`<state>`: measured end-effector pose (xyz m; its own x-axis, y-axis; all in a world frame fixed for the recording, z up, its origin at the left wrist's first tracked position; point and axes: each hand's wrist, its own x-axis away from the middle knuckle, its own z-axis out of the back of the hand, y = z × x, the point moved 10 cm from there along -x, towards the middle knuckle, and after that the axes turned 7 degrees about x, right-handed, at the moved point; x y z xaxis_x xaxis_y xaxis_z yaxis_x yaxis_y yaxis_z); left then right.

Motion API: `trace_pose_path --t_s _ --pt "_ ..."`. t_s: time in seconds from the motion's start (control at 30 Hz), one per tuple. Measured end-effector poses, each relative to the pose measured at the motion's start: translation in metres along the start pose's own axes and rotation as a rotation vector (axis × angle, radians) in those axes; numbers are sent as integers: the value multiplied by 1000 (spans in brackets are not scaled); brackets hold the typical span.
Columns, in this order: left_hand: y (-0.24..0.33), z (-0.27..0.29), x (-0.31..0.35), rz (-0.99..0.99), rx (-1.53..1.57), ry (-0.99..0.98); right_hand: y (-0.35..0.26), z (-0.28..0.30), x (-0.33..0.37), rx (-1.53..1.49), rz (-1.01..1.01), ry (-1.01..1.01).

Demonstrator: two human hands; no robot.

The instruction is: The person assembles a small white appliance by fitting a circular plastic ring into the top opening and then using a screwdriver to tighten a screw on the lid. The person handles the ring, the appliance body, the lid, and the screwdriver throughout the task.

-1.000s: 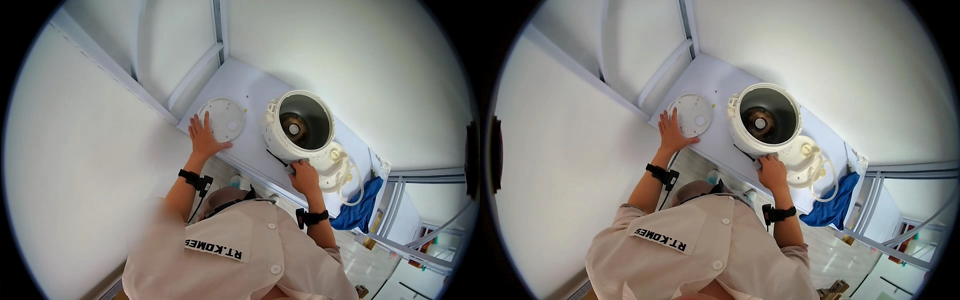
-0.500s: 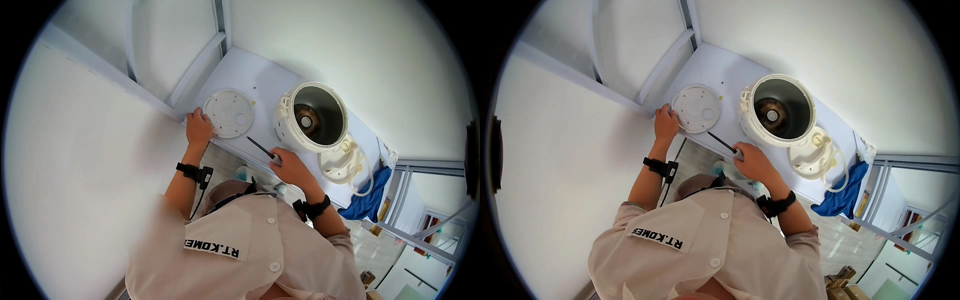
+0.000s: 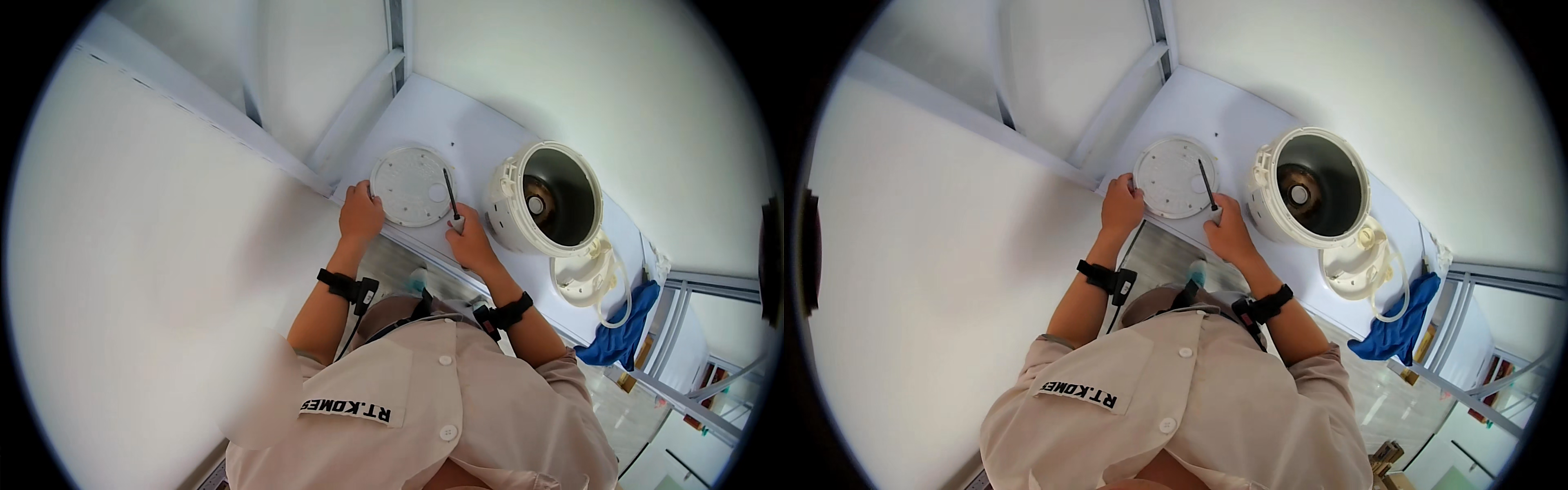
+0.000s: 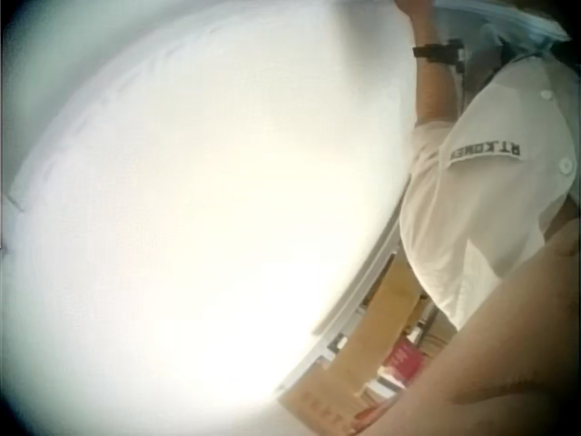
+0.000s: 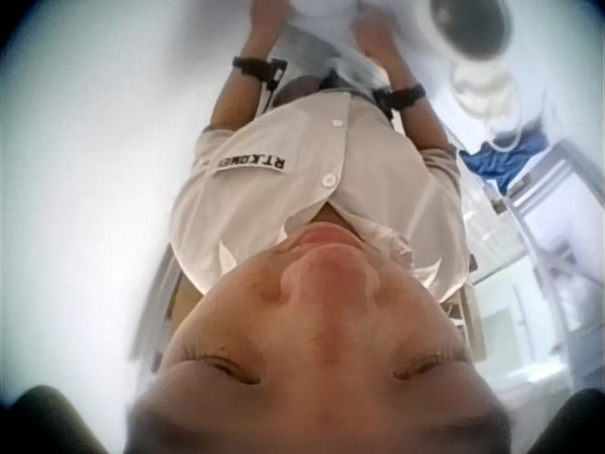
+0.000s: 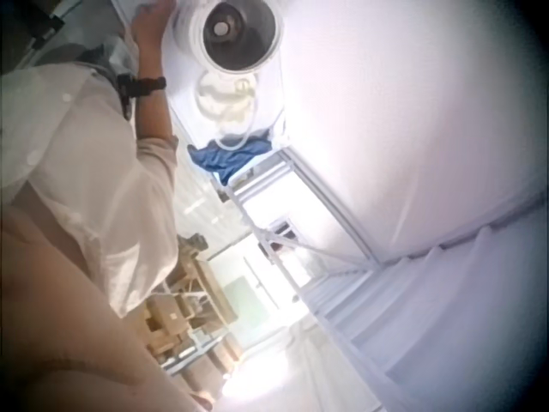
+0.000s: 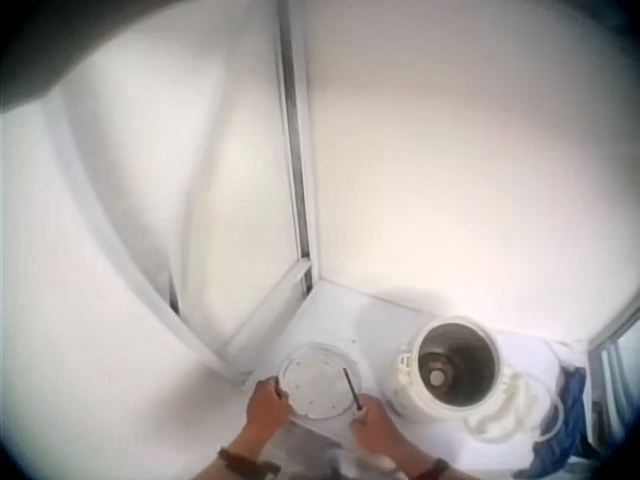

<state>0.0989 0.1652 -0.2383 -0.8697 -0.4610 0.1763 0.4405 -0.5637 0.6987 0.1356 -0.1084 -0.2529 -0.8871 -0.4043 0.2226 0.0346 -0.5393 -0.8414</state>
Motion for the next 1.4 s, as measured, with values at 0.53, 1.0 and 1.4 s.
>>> trace_pose_path --t_s 0.53,1.0,1.4 --pt "4 13 16 2 136 31 -15 7 -12 -23 48 19" --pt "84 75 33 -104 443 16 -96 73 50 -255 157 -1" --pt "139 95 20 -254 431 23 -145 116 104 -306 222 -1"
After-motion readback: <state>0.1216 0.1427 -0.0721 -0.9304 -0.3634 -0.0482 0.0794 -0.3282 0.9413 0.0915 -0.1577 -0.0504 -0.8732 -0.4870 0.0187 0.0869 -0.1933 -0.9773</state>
